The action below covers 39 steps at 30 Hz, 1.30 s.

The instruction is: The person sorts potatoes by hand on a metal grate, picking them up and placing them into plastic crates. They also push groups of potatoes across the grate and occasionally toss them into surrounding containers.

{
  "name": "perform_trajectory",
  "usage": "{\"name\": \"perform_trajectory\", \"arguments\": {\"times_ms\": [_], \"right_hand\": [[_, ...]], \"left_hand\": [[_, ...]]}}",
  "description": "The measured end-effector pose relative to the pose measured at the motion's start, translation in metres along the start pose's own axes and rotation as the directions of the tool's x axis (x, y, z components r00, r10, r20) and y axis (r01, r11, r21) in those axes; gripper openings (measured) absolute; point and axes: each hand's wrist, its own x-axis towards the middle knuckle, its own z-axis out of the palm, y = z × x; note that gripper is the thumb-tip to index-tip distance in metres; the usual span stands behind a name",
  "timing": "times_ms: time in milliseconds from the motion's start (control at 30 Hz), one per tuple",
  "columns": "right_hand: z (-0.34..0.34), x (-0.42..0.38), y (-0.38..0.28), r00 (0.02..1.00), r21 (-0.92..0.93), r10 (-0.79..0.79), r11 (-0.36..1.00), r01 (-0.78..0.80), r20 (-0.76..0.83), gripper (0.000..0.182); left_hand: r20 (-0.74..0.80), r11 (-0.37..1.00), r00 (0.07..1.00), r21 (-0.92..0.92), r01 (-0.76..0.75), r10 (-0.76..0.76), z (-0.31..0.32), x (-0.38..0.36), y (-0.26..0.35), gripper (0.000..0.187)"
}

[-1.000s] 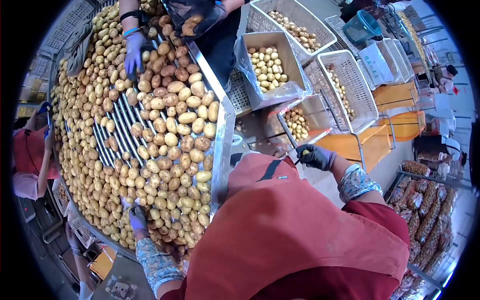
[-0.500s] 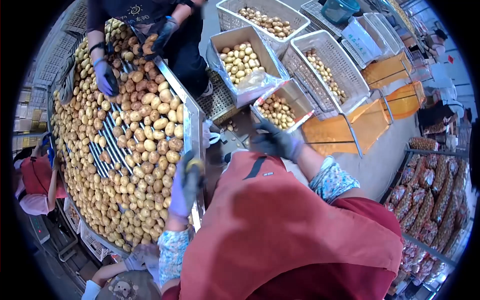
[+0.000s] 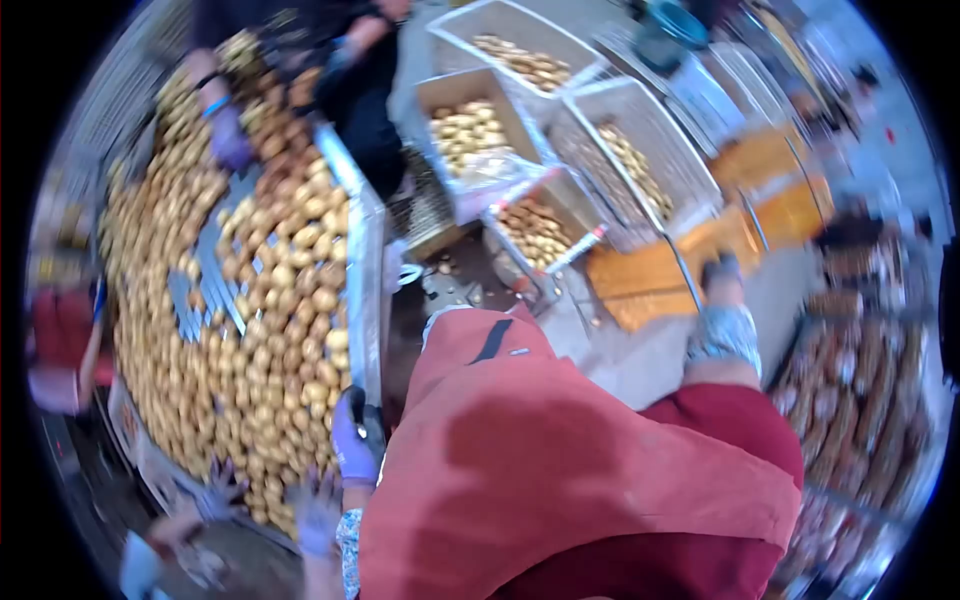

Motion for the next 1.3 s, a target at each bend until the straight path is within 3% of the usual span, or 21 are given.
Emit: {"name": "perform_trajectory", "arguments": {"times_ms": [33, 67, 100, 133, 167, 200, 233, 300, 533, 633, 667, 700, 767, 833, 900, 933, 1000, 1033, 1133, 1200, 1300], "right_hand": [[0.018, -0.003, 0.022, 0.927, 0.631, 0.287, 0.679, -0.375, 0.242, 0.037], [0.019, -0.013, 0.023, 0.775, 0.802, 0.411, 0.152, -0.578, 0.481, 0.035], [0.018, -0.029, 0.022, 0.680, 0.782, 0.462, -0.049, -0.621, 0.569, 0.034], [0.031, -0.023, 0.039, 0.670, 0.755, 0.449, -0.016, -0.655, 0.591, 0.035], [0.046, -0.021, 0.044, 0.693, 0.729, 0.403, 0.088, -0.679, 0.597, 0.036], [0.057, -0.016, 0.048, 0.714, 0.707, 0.369, 0.183, -0.684, 0.595, 0.037], [0.062, -0.017, 0.050, 0.734, 0.689, 0.351, 0.269, -0.673, 0.581, 0.038], [0.076, -0.009, 0.032, 0.768, 0.649, 0.304, 0.411, -0.640, 0.564, 0.040], [0.106, 0.009, -0.139, 0.873, 0.686, -0.153, 0.686, -0.244, 0.463, 0.048], [0.130, -0.024, -0.266, 0.708, 0.824, -0.647, 0.542, 0.165, 0.283, 0.052], [0.082, -0.106, -0.330, 0.601, 0.748, -0.744, 0.569, 0.340, 0.293, 0.056], [0.074, -0.146, -0.375, 0.353, 0.481, -0.935, 0.324, 0.815, 0.030, 0.060], [0.077, -0.203, -0.452, -0.096, 0.179, -0.992, -0.109, 0.978, -0.079, 0.066], [0.079, -0.282, -0.505, -0.294, 0.096, -0.956, -0.290, 0.952, 0.022, 0.071], [0.103, -0.363, -0.522, -0.357, 0.206, -0.895, -0.309, 0.928, 0.267, 0.076], [0.113, -0.415, -0.502, -0.271, -0.084, -0.914, -0.309, 0.948, 0.301, 0.077], [0.105, -0.467, -0.490, -0.200, 0.227, -0.969, -0.163, 0.960, 0.147, 0.068], [0.114, -0.478, -0.509, -0.480, 0.435, -0.834, -0.338, 0.835, 0.272, 0.064], [0.120, -0.522, -0.482, -0.578, 0.459, -0.764, -0.420, 0.783, 0.287, 0.064], [0.116, -0.518, -0.490, -0.646, 0.683, -0.748, -0.393, 0.616, 0.153, 0.065], [0.096, -0.467, -0.537, -0.618, 0.626, -0.743, -0.614, 0.480, -0.256, 0.056]], "left_hand": [[-0.024, 0.999, 0.999, 0.002, 0.037, -0.037, 0.012, -0.012, -0.026, 0.031], [-0.058, 0.999, 0.998, -0.030, 0.014, -0.016, 0.018, -0.011, -0.019, 0.034], [-0.065, 0.991, 0.998, 0.129, 0.016, -0.008, 0.018, -0.021, -0.013, 0.039], [0.079, 0.969, 0.973, 0.138, 0.205, -0.218, 0.007, -0.017, 0.011, 0.040], [-0.166, 0.972, 0.972, 0.194, -0.135, 0.168, 0.022, -0.033, -0.014, 0.040], [-0.040, 0.997, 0.998, 0.059, 0.050, -0.047, 0.028, -0.034, -0.025, 0.041], [-0.060, 0.995, 0.996, 0.074, -0.067, 0.071, 0.017, -0.038, -0.016, 0.044], [-0.038, 0.999, 0.999, 0.029, 0.027, -0.026, -0.002, -0.051, 0.009, 0.048], [-0.361, 0.978, 0.924, 0.112, 0.174, -0.123, 0.001, -0.113, 0.002, 0.043], [-0.453, 0.973, 0.881, 0.106, 0.206, -0.137, 0.008, -0.149, -0.011, 0.043], [-0.427, 0.961, 0.878, 0.067, 0.268, -0.215, 0.012, -0.159, -0.018, 0.043], [-0.399, 0.943, 0.869, 0.029, 0.332, -0.294, 0.016, -0.164, -0.023, 0.043], [-0.446, 0.948, 0.842, -0.054, 0.313, -0.303, 0.010, -0.159, -0.015, 0.040], [-0.461, 0.926, 0.803, -0.171, 0.336, -0.376, 0.013, -0.153, -0.014, 0.038], [-0.466, 0.935, 0.811, -0.176, 0.307, -0.354, 0.011, -0.140, -0.015, 0.036], [-0.468, 0.941, 0.817, -0.174, 0.289, -0.338, 0.011, -0.135, -0.013, 0.036], [-0.487, 0.970, 0.839, -0.106, 0.220, -0.243, 0.008, -0.121, -0.020, 0.036], [-0.457, 0.955, 0.839, -0.137, 0.262, -0.295, 0.002, -0.110, -0.018, 0.036], [-0.412, 0.974, 0.890, 0.027, 0.224, -0.193, -0.004, -0.069, -0.026, 0.044], [-0.292, 0.991, 0.953, 0.078, 0.111, -0.083, -0.012, -0.035, -0.032, 0.053], [-0.148, 0.921, 0.989, 0.383, 0.069, -0.013, -0.010, -0.003, -0.041, 0.053]]}}
